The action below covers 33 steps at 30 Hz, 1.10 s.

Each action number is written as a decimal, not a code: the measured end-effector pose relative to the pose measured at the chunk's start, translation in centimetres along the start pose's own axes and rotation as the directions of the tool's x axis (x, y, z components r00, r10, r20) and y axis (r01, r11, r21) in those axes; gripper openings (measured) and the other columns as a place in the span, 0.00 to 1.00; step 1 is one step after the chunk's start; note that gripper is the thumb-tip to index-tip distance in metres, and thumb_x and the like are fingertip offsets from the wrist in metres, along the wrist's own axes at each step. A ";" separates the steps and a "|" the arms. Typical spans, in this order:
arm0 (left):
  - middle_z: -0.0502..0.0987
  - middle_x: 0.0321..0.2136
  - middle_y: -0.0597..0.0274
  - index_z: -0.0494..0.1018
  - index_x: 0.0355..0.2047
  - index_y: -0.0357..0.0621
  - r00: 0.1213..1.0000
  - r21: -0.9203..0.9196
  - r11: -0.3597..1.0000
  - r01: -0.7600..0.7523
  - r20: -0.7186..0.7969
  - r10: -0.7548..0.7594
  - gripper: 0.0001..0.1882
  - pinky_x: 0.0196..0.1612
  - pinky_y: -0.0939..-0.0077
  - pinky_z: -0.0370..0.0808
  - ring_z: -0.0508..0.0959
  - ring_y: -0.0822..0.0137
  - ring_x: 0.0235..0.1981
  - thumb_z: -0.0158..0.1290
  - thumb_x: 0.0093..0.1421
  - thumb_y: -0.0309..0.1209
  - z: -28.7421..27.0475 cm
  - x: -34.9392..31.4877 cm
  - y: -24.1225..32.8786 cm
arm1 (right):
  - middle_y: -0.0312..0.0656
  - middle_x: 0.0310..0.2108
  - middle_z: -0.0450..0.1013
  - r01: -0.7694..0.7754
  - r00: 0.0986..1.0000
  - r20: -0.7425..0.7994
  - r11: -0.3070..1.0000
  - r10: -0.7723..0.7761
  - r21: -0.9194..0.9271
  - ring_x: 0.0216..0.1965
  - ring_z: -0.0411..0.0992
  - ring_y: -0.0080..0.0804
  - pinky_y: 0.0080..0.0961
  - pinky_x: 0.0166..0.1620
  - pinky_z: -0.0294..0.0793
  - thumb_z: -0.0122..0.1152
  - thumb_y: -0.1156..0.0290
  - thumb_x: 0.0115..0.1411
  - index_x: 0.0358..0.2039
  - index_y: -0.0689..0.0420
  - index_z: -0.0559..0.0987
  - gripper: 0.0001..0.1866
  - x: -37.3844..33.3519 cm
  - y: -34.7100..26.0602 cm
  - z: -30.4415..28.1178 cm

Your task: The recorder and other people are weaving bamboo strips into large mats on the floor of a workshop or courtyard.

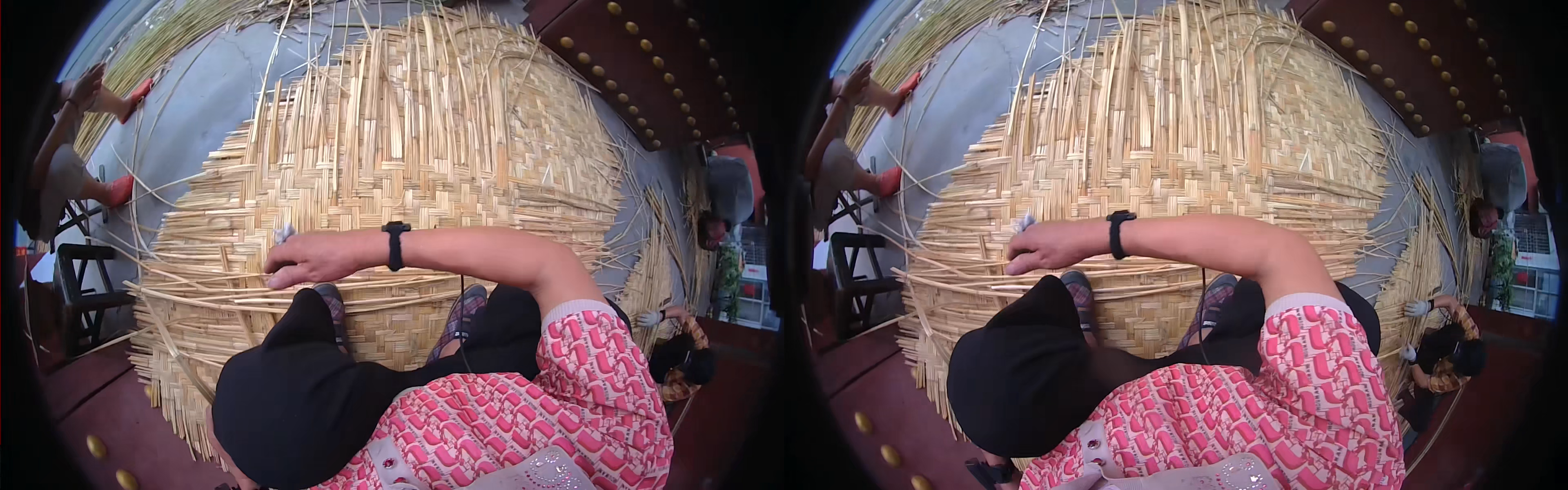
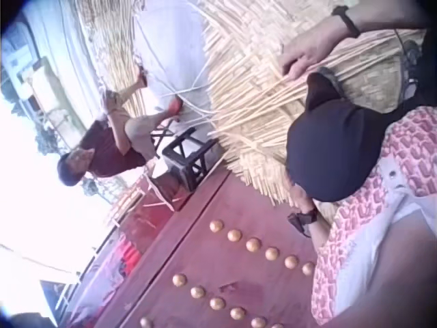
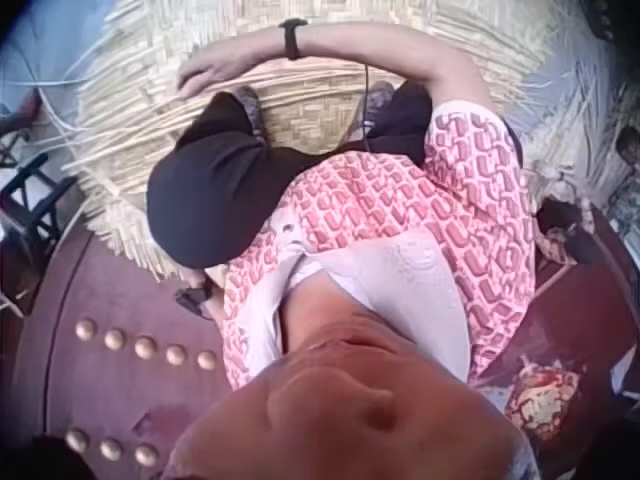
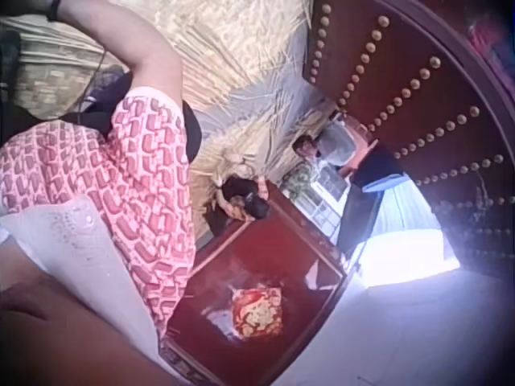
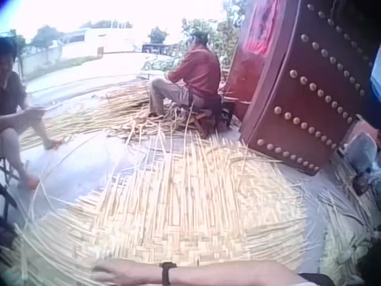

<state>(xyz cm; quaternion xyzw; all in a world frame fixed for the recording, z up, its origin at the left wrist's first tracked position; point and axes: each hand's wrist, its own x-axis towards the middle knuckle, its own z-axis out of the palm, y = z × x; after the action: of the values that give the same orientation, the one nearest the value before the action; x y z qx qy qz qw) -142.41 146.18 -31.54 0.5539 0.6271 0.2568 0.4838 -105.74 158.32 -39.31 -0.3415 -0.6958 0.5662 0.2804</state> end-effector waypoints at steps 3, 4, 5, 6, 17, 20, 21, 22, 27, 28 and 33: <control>0.78 0.36 0.58 0.69 0.52 0.36 0.864 -0.254 0.924 0.285 0.485 -0.133 0.15 0.38 0.79 0.76 0.79 0.70 0.35 0.49 0.66 0.27 9.0 9.2 9.2 | 0.42 0.43 0.75 -0.017 0.993 -0.096 0.893 0.068 0.449 0.48 0.72 0.32 0.30 0.50 0.71 0.50 0.41 0.66 0.45 0.61 0.76 0.31 2.0 0.2 0.5; 0.77 0.33 0.60 0.69 0.51 0.36 0.815 0.045 0.999 0.017 0.578 -0.040 0.16 0.36 0.80 0.75 0.77 0.72 0.32 0.52 0.64 0.27 10.9 12.1 9.7 | 0.41 0.41 0.76 -0.063 0.980 -0.123 0.822 0.159 0.566 0.45 0.73 0.29 0.28 0.48 0.73 0.54 0.44 0.66 0.42 0.61 0.77 0.28 2.3 -0.3 -0.3; 0.75 0.30 0.63 0.69 0.50 0.37 0.767 -0.073 0.996 0.043 0.641 0.014 0.17 0.35 0.80 0.75 0.76 0.73 0.30 0.55 0.62 0.27 12.8 13.7 11.0 | 0.41 0.41 0.76 -0.027 0.978 -0.160 0.833 0.138 0.553 0.45 0.73 0.29 0.28 0.48 0.73 0.54 0.44 0.66 0.42 0.61 0.77 0.28 2.3 -1.1 -1.4; 0.73 0.27 0.66 0.70 0.50 0.39 0.718 -0.184 0.979 0.091 0.693 0.063 0.18 0.34 0.80 0.74 0.75 0.75 0.28 0.58 0.60 0.27 14.6 14.5 12.3 | 0.40 0.38 0.76 0.005 0.968 -0.191 0.747 0.163 0.664 0.41 0.74 0.27 0.25 0.46 0.74 0.56 0.49 0.66 0.41 0.60 0.77 0.23 2.0 -2.1 -2.6; 0.77 0.38 0.59 0.56 0.67 0.42 -0.138 -0.023 0.974 0.225 0.989 0.055 0.41 0.45 0.71 0.74 0.78 0.67 0.40 0.64 0.56 0.31 18.2 19.8 15.4 | 0.36 0.22 0.67 -0.185 0.789 -0.569 0.973 0.232 0.140 0.24 0.66 0.21 0.20 0.30 0.67 0.46 0.62 0.70 0.34 0.61 0.79 0.18 -10.5 -16.2 -11.6; 0.73 0.29 0.68 0.68 0.57 0.41 -0.070 -0.024 0.998 0.050 0.997 0.028 0.23 0.36 0.82 0.71 0.73 0.77 0.31 0.40 0.73 0.44 21.0 19.4 12.6 | 0.44 0.41 0.72 -0.304 0.773 -0.608 0.946 0.180 -0.107 0.45 0.70 0.33 0.28 0.50 0.68 0.46 0.54 0.72 0.49 0.64 0.73 0.23 -11.1 -11.9 -11.5; 0.72 0.26 0.69 0.69 0.55 0.38 -0.125 -0.064 0.998 0.027 0.990 0.067 0.25 0.34 0.81 0.70 0.73 0.78 0.30 0.40 0.73 0.47 23.0 18.2 12.6 | 0.46 0.51 0.69 -0.414 0.750 -0.572 0.910 0.332 -0.013 0.54 0.68 0.33 0.30 0.54 0.69 0.46 0.50 0.71 0.61 0.62 0.65 0.30 -10.6 -10.3 -11.1; 0.73 0.25 0.68 0.67 0.55 0.36 -0.199 -0.070 0.991 -0.114 0.979 0.047 0.27 0.32 0.78 0.71 0.73 0.76 0.29 0.39 0.73 0.49 24.8 17.0 12.8 | 0.48 0.52 0.69 -0.445 0.719 -0.545 0.888 0.431 0.116 0.50 0.71 0.34 0.28 0.49 0.73 0.49 0.48 0.70 0.65 0.61 0.61 0.34 -9.1 -9.4 -10.4; 0.69 0.52 0.52 0.62 0.59 0.37 -0.071 -0.312 0.924 -0.220 0.950 0.304 0.43 0.59 0.69 0.64 0.68 0.62 0.55 0.69 0.50 0.46 22.2 16.4 11.9 | 0.38 0.24 0.73 -0.397 0.844 -0.239 0.860 0.480 0.321 0.26 0.73 0.25 0.26 0.33 0.73 0.52 0.65 0.70 0.52 0.62 0.71 0.16 -4.9 -13.6 -5.4; 0.63 0.61 0.49 0.52 0.69 0.43 -0.093 -0.177 0.979 0.099 0.978 0.186 0.57 0.66 0.68 0.59 0.62 0.62 0.64 0.73 0.45 0.42 21.1 18.1 10.2 | 0.40 0.24 0.73 -0.251 0.934 -0.271 0.967 0.231 -0.039 0.25 0.73 0.27 0.29 0.33 0.72 0.53 0.66 0.69 0.50 0.59 0.72 0.14 -6.3 -12.7 -4.5; 0.54 0.68 0.62 0.52 0.69 0.66 0.787 -0.933 0.126 0.337 0.353 0.506 0.62 0.67 0.41 0.59 0.54 0.53 0.69 0.71 0.33 0.57 17.0 21.1 6.2 | 0.50 0.28 0.73 -0.599 0.800 -0.071 0.799 0.595 -0.054 0.29 0.73 0.50 0.37 0.36 0.72 0.56 0.61 0.67 0.49 0.56 0.73 0.15 -12.6 -16.6 -5.2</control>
<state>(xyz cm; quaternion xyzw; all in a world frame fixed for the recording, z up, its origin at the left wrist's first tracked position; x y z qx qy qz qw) -122.74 164.04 -39.86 0.1785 0.0669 0.4396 0.8777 -96.60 149.35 -22.07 -0.5676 -0.5658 0.5909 0.0928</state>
